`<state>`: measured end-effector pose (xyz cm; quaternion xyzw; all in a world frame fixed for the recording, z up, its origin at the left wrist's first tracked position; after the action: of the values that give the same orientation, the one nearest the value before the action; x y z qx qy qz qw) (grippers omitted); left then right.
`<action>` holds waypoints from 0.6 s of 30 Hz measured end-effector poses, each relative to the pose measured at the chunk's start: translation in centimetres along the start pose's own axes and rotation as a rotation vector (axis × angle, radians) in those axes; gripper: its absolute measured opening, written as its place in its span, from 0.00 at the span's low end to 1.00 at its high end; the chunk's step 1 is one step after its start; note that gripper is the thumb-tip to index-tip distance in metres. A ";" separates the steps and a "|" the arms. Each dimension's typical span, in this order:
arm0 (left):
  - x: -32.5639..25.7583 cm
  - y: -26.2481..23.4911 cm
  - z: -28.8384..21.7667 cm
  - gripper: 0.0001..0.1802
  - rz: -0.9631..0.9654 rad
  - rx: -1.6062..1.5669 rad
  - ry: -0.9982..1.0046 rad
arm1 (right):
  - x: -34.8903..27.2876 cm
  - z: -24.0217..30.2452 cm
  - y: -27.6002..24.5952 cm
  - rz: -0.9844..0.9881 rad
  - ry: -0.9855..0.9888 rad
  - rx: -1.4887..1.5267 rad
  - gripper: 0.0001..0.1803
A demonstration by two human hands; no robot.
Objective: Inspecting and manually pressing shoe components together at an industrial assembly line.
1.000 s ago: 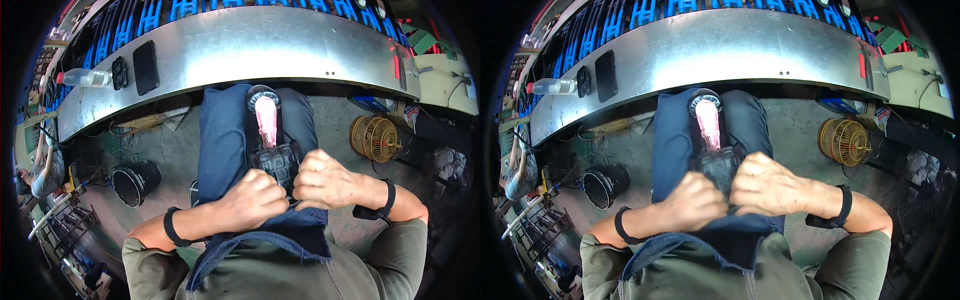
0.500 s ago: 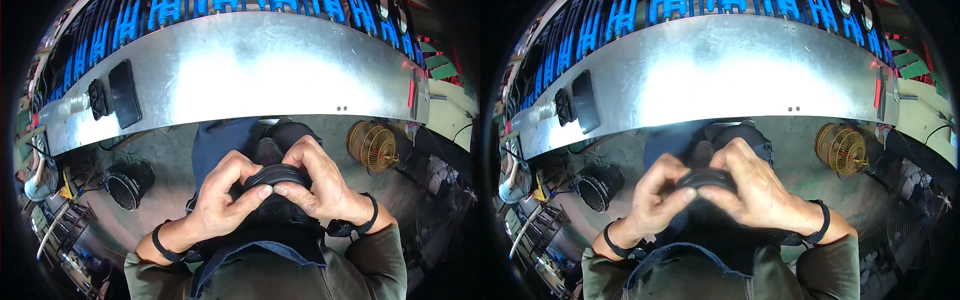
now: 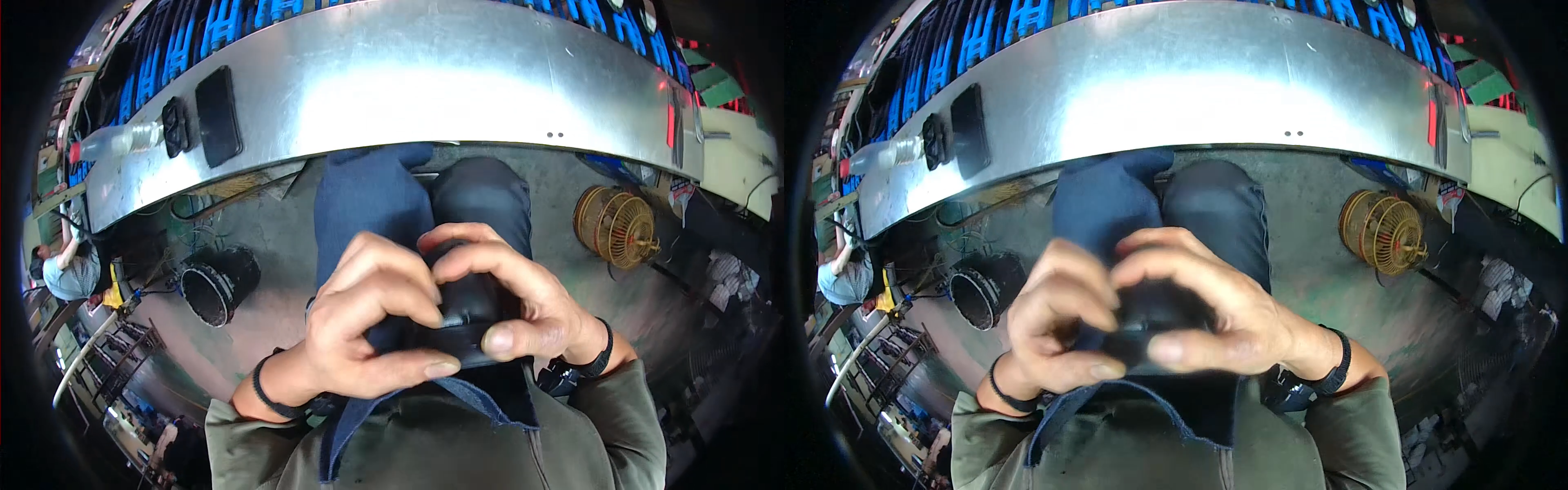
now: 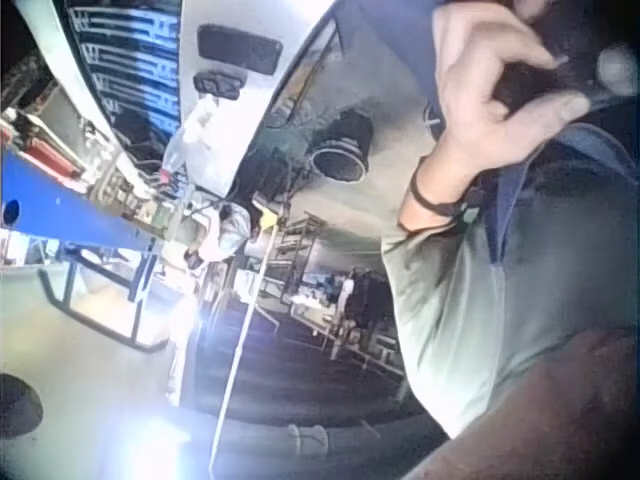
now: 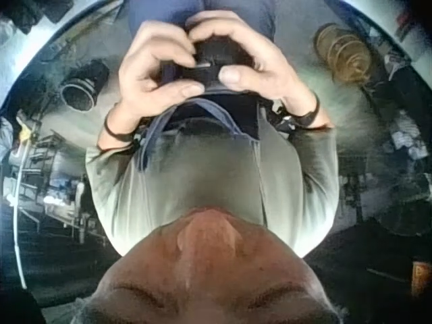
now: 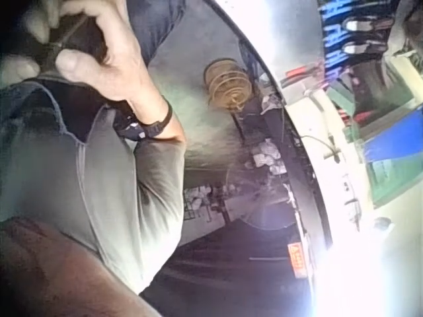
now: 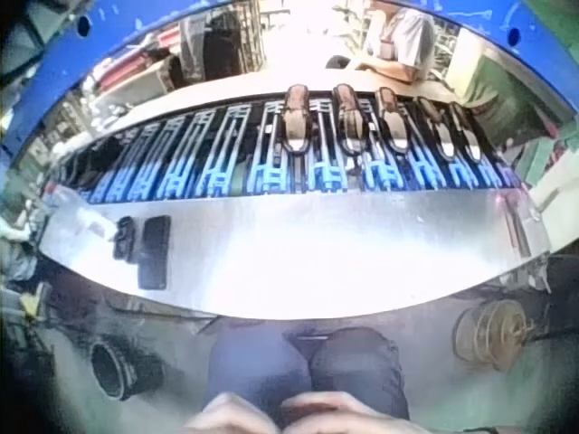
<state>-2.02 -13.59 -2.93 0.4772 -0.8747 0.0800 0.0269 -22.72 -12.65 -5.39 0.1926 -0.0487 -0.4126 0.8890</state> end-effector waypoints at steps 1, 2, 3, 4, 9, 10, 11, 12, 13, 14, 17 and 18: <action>-1.5 0.8 0.2 0.37 -0.074 -0.052 0.035 | -0.7 0.4 1.2 0.014 -0.106 -0.073 0.26; -2.5 1.5 1.1 0.50 -0.144 -0.143 -0.049 | -1.1 0.4 2.3 -0.007 -0.147 -0.123 0.23; -2.6 2.5 1.5 0.53 -0.102 -0.169 -0.136 | -1.6 0.1 3.1 -0.024 -0.200 -0.177 0.21; -2.7 3.6 1.4 0.53 -0.081 -0.247 -0.234 | -1.8 -0.5 3.8 -0.091 -0.226 -0.190 0.17; -2.5 4.4 -0.6 0.40 -0.229 -0.231 -0.118 | -0.8 1.3 5.5 -0.278 -0.322 -0.086 0.20; -2.2 3.5 -3.2 0.41 -0.176 -0.078 0.029 | -1.4 4.3 6.9 -0.225 -0.498 -0.226 0.28; -2.3 3.0 -6.6 0.42 -0.114 0.057 0.165 | -2.5 6.3 8.2 -0.187 -0.654 -0.368 0.35; -3.0 3.0 -10.4 0.44 -0.021 0.159 0.350 | -2.4 7.1 8.2 0.045 -1.024 -0.313 0.42; -2.8 4.2 -11.5 0.44 -0.045 -0.201 0.725 | -2.6 7.0 8.8 0.060 -1.032 -0.321 0.42; -3.5 2.6 -10.4 0.37 -0.283 -0.109 0.607 | -2.5 7.2 8.3 -0.197 -0.912 -0.300 0.38; -2.1 -1.3 -2.0 0.35 -0.544 -0.534 -0.023 | 1.1 0.7 0.9 -0.642 -0.484 0.059 0.35; -2.8 0.6 -1.2 0.42 -0.526 -0.456 -0.239 | 1.8 -0.8 2.9 -0.607 -0.418 -0.026 0.37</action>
<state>-1.09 -10.77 -2.12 0.6735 -0.7144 -0.1831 0.0501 -19.29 -12.07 -5.16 0.0985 -0.1649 -0.6885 0.6993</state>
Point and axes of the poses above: each hand's wrist, its own x-axis towards the middle knuckle, its own y-axis out of the palm, z = x × y, the point moved 3 cm from there along x, towards the middle knuckle, and after that the axes turned 3 degrees about -y, right-handed, at the moved point
